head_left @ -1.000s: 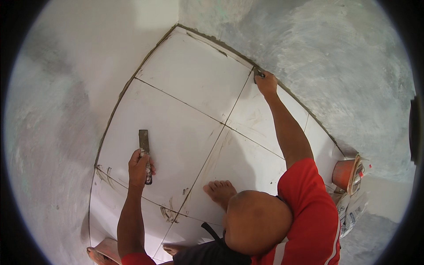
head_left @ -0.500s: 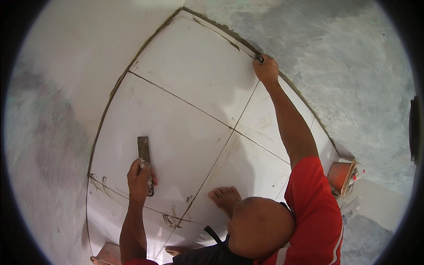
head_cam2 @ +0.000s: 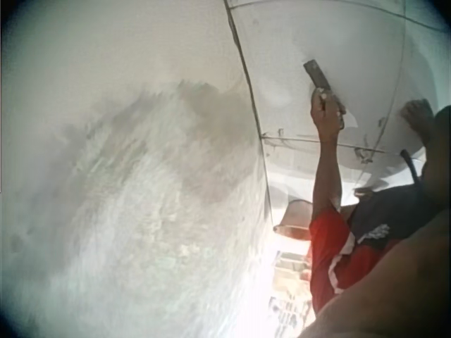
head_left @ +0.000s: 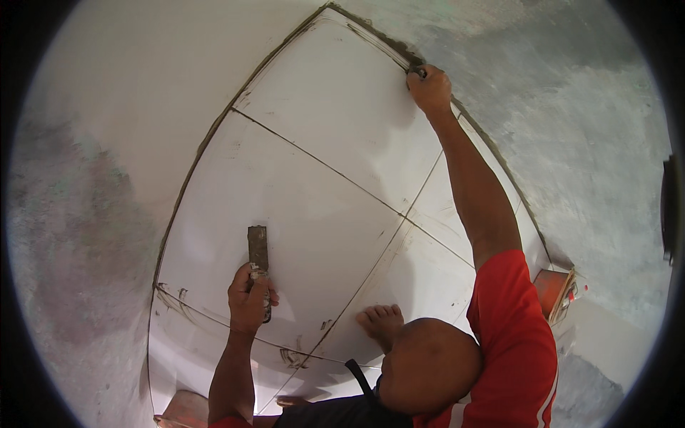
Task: The person scoops grout from a bucket using a trowel and applies it to the gaps between white floor tiles. They use a smaller tool to press the grout into the joints and smooth the surface.
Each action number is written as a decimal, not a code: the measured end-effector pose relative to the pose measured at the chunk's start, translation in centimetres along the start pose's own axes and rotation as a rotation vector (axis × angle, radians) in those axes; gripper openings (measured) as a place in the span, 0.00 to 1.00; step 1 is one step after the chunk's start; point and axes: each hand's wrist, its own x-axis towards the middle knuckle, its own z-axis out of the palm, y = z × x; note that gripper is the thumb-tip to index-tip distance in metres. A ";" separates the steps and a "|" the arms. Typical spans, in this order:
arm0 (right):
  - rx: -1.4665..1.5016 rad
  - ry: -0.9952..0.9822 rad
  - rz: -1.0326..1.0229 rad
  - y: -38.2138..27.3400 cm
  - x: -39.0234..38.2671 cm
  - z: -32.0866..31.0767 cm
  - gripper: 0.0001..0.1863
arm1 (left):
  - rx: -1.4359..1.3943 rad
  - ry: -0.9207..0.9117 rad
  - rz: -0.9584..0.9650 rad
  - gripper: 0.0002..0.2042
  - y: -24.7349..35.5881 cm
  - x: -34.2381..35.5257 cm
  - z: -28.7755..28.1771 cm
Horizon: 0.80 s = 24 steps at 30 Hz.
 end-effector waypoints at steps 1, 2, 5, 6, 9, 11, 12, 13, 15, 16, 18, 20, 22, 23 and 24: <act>0.004 -0.012 0.010 -0.4 0.5 0.3 0.15 | -0.013 -0.007 -0.002 0.12 0.0 0.0 -0.1; 0.006 -0.023 0.021 -0.8 0.9 0.5 0.15 | -0.009 -0.008 -0.001 0.11 0.1 0.0 0.0; 0.064 -0.026 0.014 -2.1 1.6 1.1 0.16 | 0.008 -0.012 0.002 0.11 0.3 0.0 0.0; 0.058 -0.027 0.013 -2.6 1.9 1.3 0.16 | 0.014 -0.013 0.003 0.11 0.2 0.1 0.0; 0.063 -0.028 0.000 -4.4 2.6 2.1 0.16 | 0.026 -0.011 0.020 0.12 0.0 0.0 0.1; 0.086 -0.024 -0.022 -5.4 3.1 2.5 0.16 | 0.034 -0.014 0.026 0.12 0.0 0.0 0.0; 0.067 -0.040 -0.027 -5.9 3.5 2.6 0.16 | 0.039 -0.019 0.026 0.12 0.0 0.0 0.0; 0.048 -0.056 -0.033 -6.3 4.0 2.8 0.15 | 0.044 -0.024 0.025 0.11 0.1 0.1 0.0; 0.037 -0.076 -0.056 -7.0 5.0 3.5 0.15 | 0.018 -0.023 0.034 0.11 -0.3 0.1 0.0; 0.043 -0.079 -0.073 -7.4 5.4 3.9 0.15 | 0.005 -0.023 0.039 0.11 -0.5 0.1 -0.1; 0.056 -0.081 -0.094 -8.3 5.9 4.6 0.16 | 0.019 -0.007 0.054 0.11 -0.6 0.1 0.0; 0.066 -0.076 -0.097 -9.2 6.4 5.4 0.16 | 0.006 0.011 0.052 0.10 -0.5 0.0 0.2; 0.021 -0.082 -0.157 -9.9 7.2 6.1 0.18 | -0.035 0.032 0.035 0.10 -0.1 -0.2 0.5; -0.002 -0.083 -0.186 -10.1 7.8 6.5 0.19 | -0.034 0.024 0.047 0.10 0.0 -0.3 0.5; -0.012 -0.096 -0.193 -10.3 8.5 6.9 0.19 | -0.032 0.016 0.058 0.10 0.0 -0.3 0.4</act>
